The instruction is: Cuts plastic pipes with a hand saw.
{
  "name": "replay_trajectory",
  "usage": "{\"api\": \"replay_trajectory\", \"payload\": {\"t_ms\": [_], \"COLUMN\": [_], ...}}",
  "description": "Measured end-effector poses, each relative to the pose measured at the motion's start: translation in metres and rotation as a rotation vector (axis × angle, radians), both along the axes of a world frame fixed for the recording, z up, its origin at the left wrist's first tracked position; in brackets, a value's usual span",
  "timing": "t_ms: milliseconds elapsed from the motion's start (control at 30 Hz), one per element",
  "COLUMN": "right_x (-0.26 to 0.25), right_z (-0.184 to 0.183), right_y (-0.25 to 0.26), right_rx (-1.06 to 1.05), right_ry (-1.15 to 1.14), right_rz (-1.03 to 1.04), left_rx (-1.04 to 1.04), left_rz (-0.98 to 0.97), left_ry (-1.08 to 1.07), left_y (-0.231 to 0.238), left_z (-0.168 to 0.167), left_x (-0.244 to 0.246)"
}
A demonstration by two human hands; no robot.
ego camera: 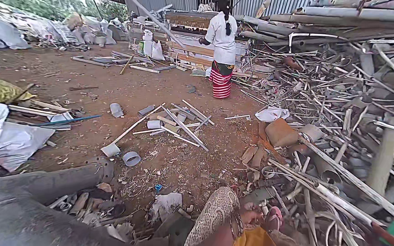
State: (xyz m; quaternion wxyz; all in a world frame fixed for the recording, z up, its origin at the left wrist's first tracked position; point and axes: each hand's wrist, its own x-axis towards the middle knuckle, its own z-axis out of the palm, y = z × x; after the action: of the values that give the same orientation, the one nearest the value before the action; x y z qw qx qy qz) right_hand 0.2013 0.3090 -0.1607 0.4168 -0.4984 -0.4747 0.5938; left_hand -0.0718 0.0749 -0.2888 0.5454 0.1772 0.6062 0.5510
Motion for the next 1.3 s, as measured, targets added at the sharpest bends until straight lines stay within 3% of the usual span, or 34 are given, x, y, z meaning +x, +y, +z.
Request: {"api": "replay_trajectory", "payload": {"t_ms": [133,267,367,500,567,700,867,967,1100,1200,1300], "right_x": [-0.024,-0.028,-0.009,0.023,0.037,0.062,0.109,0.112,0.081,0.038,-0.015], "right_z": [0.006,-0.028,-0.06,-0.079,-0.085,-0.068,-0.051,-0.038,-0.002,0.016,0.009], "right_y": [0.034,0.023,-0.003,-0.03,-0.037,-0.037,-0.039,-0.054,-0.035,0.012,0.067], "right_rx": [-0.056,-0.198,-0.28,-0.287,-0.22,-0.087,-0.08,-0.045,0.165,0.293,0.179], "right_ry": [0.003,-0.104,-0.157,-0.194,-0.225,-0.263,-0.323,-0.218,-0.289,-0.573,-0.65], "right_rz": [-0.07,-0.027,0.004,0.052,0.124,0.347,0.776,0.933,0.748,0.561,0.547], "left_rx": [-0.181,-0.345,-0.462,-0.569,-0.571,-0.443,-0.338,-0.306,-0.349,-0.486,-0.648], "left_rz": [-0.378,-0.764,-0.988,-1.138,-1.177,-1.069,-1.091,-0.917,-0.819,-0.956,-1.098], "left_ry": [0.317,0.645,0.753,0.816,0.809,0.733,0.854,0.871,0.837,0.816,0.799], "left_y": [0.004,0.011,0.015,0.021,0.026,0.045,0.085,0.109,0.126,0.131,0.143], "left_z": [0.0,0.0,0.004,-0.004,-0.004,0.019,0.055,0.064,0.042,0.006,-0.012], "left_x": [0.011,0.021,0.03,0.038,0.041,0.036,0.009,-0.012,-0.015,-0.021,-0.041]}}
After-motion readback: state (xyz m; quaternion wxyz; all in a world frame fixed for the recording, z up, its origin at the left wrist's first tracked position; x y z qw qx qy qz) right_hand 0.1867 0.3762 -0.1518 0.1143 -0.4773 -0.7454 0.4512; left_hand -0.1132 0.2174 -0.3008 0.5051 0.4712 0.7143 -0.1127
